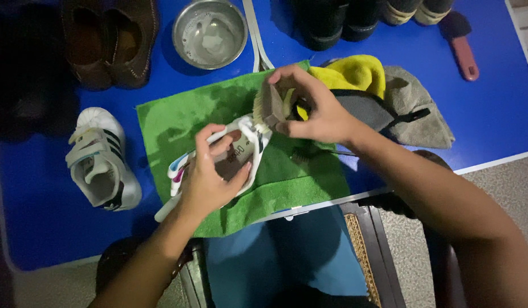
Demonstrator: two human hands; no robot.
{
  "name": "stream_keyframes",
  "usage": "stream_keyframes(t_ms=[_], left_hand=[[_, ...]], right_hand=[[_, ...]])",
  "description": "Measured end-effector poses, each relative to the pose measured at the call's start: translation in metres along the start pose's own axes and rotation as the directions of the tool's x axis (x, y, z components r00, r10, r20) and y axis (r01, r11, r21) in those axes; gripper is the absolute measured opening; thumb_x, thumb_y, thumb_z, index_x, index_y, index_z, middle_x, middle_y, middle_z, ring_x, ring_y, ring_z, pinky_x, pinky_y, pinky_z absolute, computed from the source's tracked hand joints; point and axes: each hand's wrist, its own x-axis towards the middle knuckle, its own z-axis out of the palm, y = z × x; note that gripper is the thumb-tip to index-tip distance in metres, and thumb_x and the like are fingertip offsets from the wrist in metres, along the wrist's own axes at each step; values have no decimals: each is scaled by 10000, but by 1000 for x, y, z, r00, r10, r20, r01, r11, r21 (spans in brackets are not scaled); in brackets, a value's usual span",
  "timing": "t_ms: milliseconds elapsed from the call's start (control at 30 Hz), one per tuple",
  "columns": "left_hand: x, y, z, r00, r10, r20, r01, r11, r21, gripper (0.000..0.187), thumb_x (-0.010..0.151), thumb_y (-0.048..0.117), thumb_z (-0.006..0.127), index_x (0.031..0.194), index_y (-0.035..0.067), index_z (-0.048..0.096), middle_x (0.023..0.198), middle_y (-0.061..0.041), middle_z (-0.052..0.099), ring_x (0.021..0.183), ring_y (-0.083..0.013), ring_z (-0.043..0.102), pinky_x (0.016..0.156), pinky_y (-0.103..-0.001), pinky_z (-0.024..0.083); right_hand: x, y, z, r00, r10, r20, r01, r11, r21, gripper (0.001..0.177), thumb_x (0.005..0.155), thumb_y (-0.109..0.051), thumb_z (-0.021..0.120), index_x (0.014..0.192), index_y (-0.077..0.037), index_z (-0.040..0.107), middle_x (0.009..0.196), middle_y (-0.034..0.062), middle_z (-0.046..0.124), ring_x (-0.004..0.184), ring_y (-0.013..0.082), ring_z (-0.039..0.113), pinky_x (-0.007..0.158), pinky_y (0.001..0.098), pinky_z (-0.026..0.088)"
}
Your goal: Cleaning a white sneaker using a brush and cloth on a workbench
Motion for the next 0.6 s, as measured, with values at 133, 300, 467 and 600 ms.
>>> stream_keyframes(t_ms=[133, 300, 467, 600], left_hand=[[-6, -3, -7, 987, 158, 41, -156, 986, -54, 743, 720, 153, 711, 1284, 43, 241, 1142, -169, 660, 1069, -240, 657, 922, -317, 461], [-14, -11, -2, 969, 223, -107, -236, 964, -122, 745, 674, 94, 763, 1193, 62, 230, 1083, -175, 666, 982, -249, 639, 883, -315, 457], [-15, -11, -3, 986, 163, -19, -164, 979, -124, 596, 671, 133, 756, 1101, 67, 348, 956, -105, 644, 899, -178, 626, 789, -256, 444], [-8, 0, -8, 963, 187, 195, -213, 969, 122, 478, 687, 297, 715, 1099, 106, 565, 1073, -40, 665, 979, -231, 647, 850, -300, 463]], right_hand=[[-6, -44, -2, 964, -248, 91, 263, 938, -226, 623, 676, -371, 669, 1182, -70, 466, 1228, 150, 487, 1169, 298, 486, 1036, 397, 354], [-13, -61, 0, 930, -367, 7, 338, 849, -407, 557, 648, -434, 672, 1006, -42, 502, 1059, 146, 492, 1020, 313, 490, 917, 409, 391], [-14, -57, -1, 948, -318, 25, 301, 867, -397, 587, 598, -368, 732, 1036, -57, 495, 1109, 190, 453, 1070, 332, 498, 919, 395, 398], [-18, -71, 0, 941, -291, 175, 325, 920, -218, 578, 576, -343, 705, 1044, -102, 466, 1143, 132, 514, 1065, 286, 512, 936, 389, 376]])
